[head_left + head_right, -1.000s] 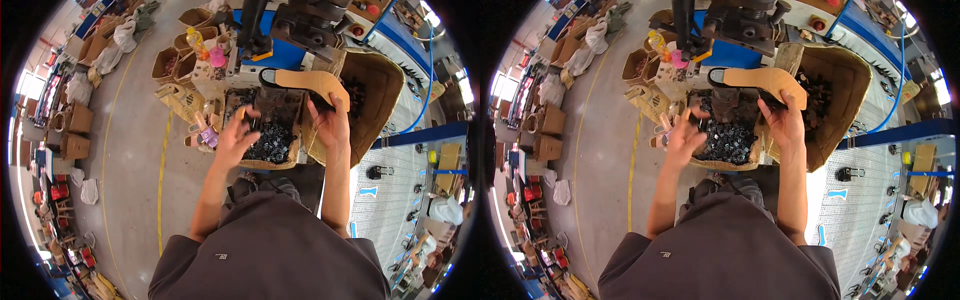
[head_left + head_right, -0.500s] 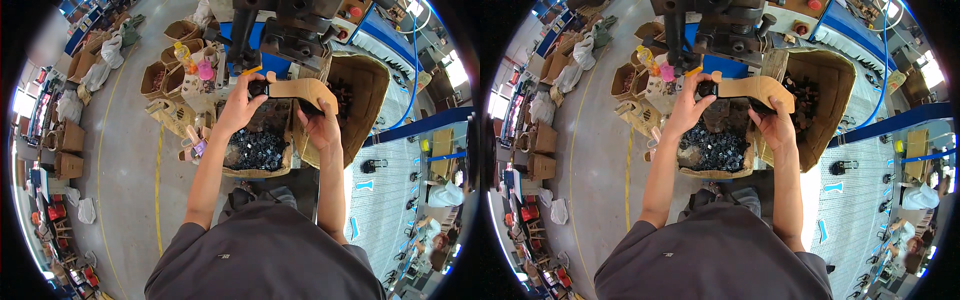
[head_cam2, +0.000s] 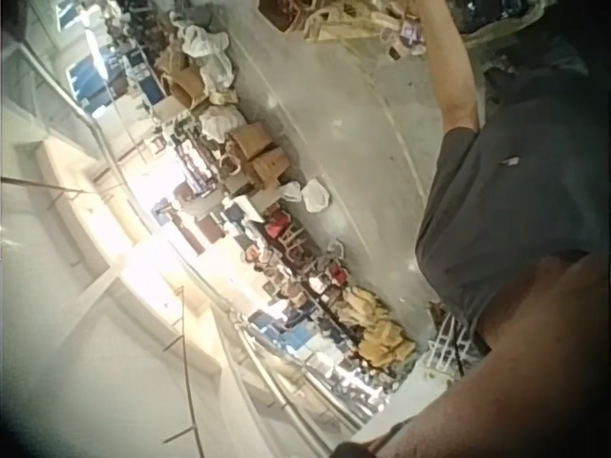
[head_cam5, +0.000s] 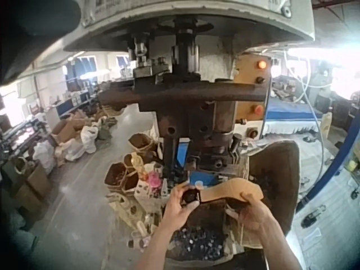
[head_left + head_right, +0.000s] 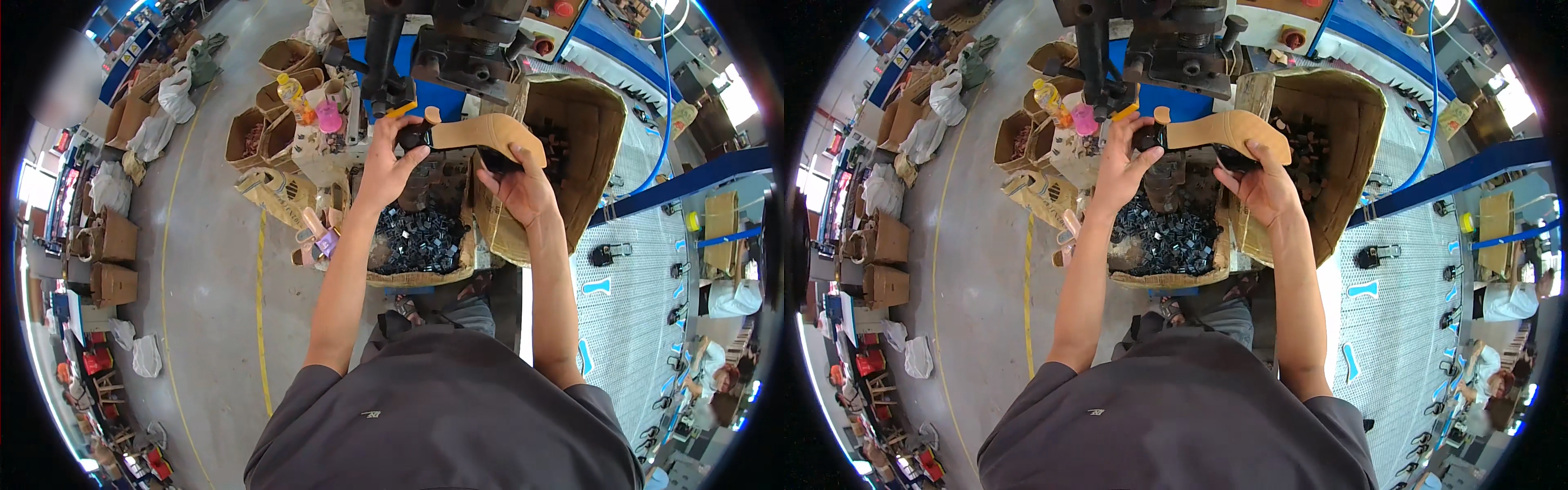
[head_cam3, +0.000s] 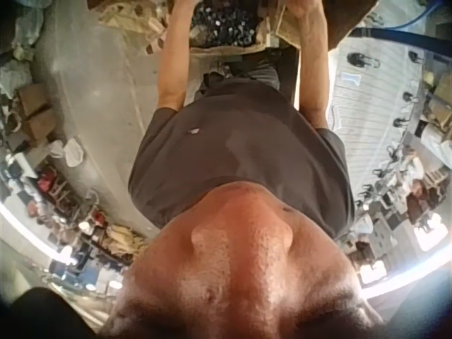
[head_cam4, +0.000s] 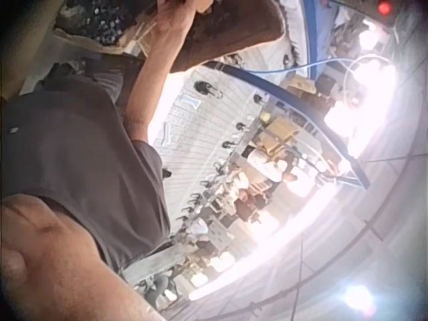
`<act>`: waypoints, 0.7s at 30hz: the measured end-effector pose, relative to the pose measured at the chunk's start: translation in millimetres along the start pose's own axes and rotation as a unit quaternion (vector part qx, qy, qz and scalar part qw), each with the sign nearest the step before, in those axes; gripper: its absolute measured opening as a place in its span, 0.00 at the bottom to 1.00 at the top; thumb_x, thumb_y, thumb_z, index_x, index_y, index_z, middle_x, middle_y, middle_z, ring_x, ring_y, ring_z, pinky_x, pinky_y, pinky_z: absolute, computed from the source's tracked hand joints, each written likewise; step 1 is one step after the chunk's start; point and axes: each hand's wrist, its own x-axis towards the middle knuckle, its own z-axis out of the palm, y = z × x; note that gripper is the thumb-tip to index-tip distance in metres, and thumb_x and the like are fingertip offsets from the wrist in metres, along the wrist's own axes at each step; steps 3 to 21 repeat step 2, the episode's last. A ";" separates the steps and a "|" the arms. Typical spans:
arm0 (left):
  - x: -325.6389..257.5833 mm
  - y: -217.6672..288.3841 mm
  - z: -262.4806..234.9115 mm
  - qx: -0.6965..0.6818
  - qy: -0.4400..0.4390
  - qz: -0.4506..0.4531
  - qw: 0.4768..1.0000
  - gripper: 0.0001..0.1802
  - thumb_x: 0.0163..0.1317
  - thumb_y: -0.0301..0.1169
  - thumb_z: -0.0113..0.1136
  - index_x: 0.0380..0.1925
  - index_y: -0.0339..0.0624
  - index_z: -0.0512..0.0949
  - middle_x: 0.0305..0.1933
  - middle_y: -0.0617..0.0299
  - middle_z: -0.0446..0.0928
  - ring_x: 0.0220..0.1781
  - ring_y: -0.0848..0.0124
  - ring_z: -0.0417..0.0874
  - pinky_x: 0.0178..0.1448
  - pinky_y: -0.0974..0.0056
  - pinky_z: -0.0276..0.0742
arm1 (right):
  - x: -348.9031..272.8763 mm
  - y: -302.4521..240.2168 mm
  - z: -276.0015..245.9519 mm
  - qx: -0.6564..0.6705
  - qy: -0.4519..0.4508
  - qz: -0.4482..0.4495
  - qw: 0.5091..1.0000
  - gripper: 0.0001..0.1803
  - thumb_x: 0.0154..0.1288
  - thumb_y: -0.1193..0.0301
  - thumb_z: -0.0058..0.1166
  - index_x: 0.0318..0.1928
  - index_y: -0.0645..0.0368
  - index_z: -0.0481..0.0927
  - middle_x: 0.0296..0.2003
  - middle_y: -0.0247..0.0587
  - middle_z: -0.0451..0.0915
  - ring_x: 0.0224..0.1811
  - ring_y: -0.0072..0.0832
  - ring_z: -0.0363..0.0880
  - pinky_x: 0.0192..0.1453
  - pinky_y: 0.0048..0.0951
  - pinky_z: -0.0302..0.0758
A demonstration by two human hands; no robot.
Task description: The person repeatedly picks up a black slipper upper and a tan sole, places them into a hydraulic press, and activates the machine to bond them. After pressing, the person removes the assembled slipper and places it on a metal mesh table. This cycle is repeated for multiple units throughout the clip.
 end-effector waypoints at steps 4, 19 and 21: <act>-3.8 0.2 0.4 -0.009 -0.004 -0.017 1.000 0.42 0.64 0.29 0.71 0.73 0.41 0.57 0.69 0.48 0.67 0.72 0.61 0.69 0.77 0.58 0.62 | 2.2 0.0 -8.8 -0.005 -0.004 0.013 1.000 0.24 0.77 0.62 0.54 0.67 0.55 0.69 0.61 0.44 0.78 0.59 0.44 0.82 0.60 0.47 0.87; -3.8 0.2 0.4 -0.009 -0.004 -0.017 1.000 0.42 0.64 0.29 0.71 0.73 0.41 0.57 0.69 0.48 0.67 0.72 0.61 0.69 0.77 0.58 0.62 | 2.2 0.0 -8.8 -0.005 -0.004 0.013 1.000 0.24 0.77 0.62 0.54 0.67 0.55 0.69 0.61 0.44 0.78 0.59 0.44 0.82 0.60 0.47 0.87; -3.8 0.2 0.4 -0.009 -0.004 -0.017 1.000 0.42 0.64 0.29 0.71 0.73 0.41 0.57 0.69 0.48 0.67 0.72 0.61 0.69 0.77 0.58 0.62 | 2.2 0.0 -8.8 -0.005 -0.004 0.013 1.000 0.24 0.77 0.62 0.54 0.67 0.55 0.69 0.61 0.44 0.78 0.59 0.44 0.82 0.60 0.47 0.87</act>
